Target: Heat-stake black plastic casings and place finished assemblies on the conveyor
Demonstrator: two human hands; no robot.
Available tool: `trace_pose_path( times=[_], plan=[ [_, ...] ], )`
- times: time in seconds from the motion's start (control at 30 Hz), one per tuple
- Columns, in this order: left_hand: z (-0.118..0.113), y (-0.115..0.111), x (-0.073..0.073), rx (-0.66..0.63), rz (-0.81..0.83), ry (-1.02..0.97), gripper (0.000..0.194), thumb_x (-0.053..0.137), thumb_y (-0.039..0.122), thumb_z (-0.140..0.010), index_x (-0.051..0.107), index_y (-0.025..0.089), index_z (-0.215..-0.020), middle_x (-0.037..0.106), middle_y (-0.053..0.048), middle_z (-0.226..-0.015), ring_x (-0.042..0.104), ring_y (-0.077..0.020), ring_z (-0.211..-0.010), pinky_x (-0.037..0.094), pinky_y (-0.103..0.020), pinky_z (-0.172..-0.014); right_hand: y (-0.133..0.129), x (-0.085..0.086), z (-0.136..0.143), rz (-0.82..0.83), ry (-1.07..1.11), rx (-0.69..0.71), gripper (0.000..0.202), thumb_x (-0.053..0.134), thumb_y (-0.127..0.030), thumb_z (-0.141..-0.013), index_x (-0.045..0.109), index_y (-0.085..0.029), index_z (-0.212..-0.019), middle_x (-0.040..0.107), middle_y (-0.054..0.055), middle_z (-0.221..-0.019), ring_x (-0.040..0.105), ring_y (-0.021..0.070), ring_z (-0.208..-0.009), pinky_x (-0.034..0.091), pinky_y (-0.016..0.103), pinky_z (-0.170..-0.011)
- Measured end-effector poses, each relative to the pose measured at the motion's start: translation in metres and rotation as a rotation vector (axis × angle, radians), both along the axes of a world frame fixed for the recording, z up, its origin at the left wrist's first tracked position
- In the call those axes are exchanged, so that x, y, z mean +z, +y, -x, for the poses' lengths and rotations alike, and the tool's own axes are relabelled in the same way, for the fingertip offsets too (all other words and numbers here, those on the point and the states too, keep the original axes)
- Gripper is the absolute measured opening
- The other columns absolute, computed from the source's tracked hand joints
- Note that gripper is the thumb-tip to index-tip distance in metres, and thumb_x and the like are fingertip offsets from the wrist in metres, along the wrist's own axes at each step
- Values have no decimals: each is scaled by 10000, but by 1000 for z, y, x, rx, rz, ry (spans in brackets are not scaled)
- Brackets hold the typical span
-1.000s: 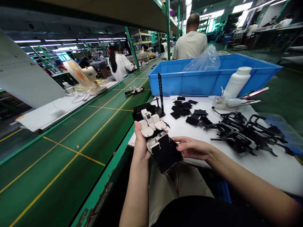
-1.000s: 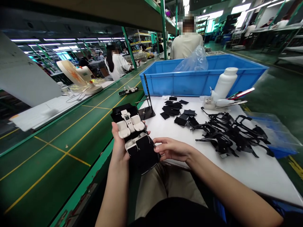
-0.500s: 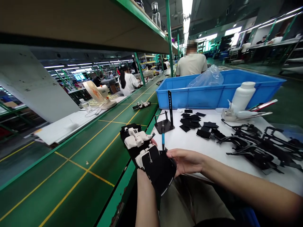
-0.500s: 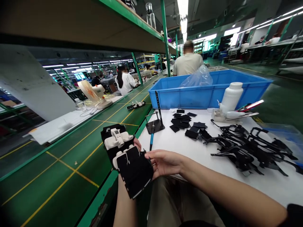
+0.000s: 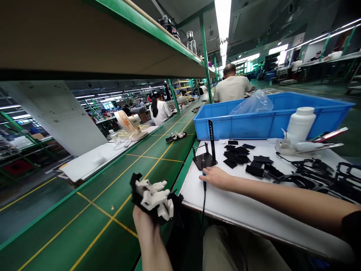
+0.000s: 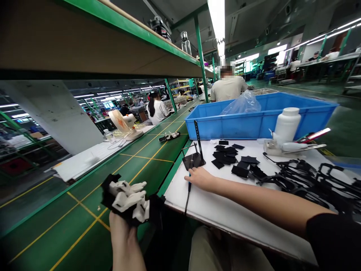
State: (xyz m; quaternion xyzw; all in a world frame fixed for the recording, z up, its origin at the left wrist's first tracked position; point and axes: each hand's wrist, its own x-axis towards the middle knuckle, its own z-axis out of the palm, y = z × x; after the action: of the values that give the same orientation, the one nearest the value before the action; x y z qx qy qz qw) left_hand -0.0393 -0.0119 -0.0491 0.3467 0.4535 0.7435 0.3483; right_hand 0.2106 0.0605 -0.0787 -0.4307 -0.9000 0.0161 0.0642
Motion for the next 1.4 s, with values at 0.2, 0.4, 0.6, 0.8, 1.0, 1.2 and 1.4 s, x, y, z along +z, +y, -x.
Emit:
trace_pose_path(
  times=[0.2, 0.4, 0.6, 0.8, 1.0, 1.2, 1.4],
  plan=[
    [4, -4, 2, 228, 6, 402, 387, 621, 491, -776, 666, 187, -1010, 679, -61, -1014, 612, -236, -999, 452, -360, -927, -14, 20, -22, -161, -50, -19, 355, 455, -17, -831, 594, -160, -1124, 574, 137, -961, 598, 214, -735, 381, 266, -567],
    [-23, 12, 9, 158, -118, 822, 267, 508, 407, -883, 661, 205, -964, 654, -58, -1010, 598, -206, -981, 447, -311, -885, -53, 36, -64, -207, 340, -28, 275, 364, -242, -970, 521, -204, -1192, 573, 84, -956, 587, 186, -802, 438, 287, -708],
    [-56, 25, 6, 80, -169, 1018, 209, 464, 295, -920, 643, 198, -970, 638, -51, -968, 597, -188, -927, 443, -297, -826, -65, 32, -70, -84, 801, -251, 79, 481, -287, -909, 467, -211, -925, 552, 6, -767, 534, 151, -641, 424, 261, -608],
    [-81, 23, -4, -38, -222, 1192, 205, 436, 214, -933, 630, 201, -997, 623, -54, -955, 575, -196, -926, 444, -324, -830, -75, 33, -77, 94, 1000, -282, 244, 454, -351, -938, 423, -240, -1153, 601, 18, -876, 576, 180, -791, 428, 292, -694],
    [-113, 19, -13, -148, -264, 1312, 213, 440, 150, -920, 616, 206, -1027, 615, -62, -976, 552, -205, -942, 445, -341, -849, -87, 31, -88, 135, 1031, -258, 255, 472, -371, -923, 504, -236, -1137, 611, 46, -948, 588, 199, -868, 430, 298, -708],
    [-119, 19, -13, -182, -230, 1447, 213, 461, 176, -918, 617, 242, -1047, 621, -54, -1033, 537, -232, -982, 394, -425, -907, -91, 21, -90, 93, 1052, -319, 221, 452, -352, -921, 504, -224, -1094, 592, 24, -843, 580, 182, -789, 432, 291, -681],
    [-115, 16, -9, -291, -183, 1408, 252, 402, 199, -947, 603, 250, -1090, 613, -50, -1050, 536, -210, -983, 394, -395, -897, -98, 20, -87, 26, 1042, -380, 145, 503, -321, -905, 525, -223, -1010, 533, -15, -733, 517, 132, -615, 395, 240, -567]
  ],
)
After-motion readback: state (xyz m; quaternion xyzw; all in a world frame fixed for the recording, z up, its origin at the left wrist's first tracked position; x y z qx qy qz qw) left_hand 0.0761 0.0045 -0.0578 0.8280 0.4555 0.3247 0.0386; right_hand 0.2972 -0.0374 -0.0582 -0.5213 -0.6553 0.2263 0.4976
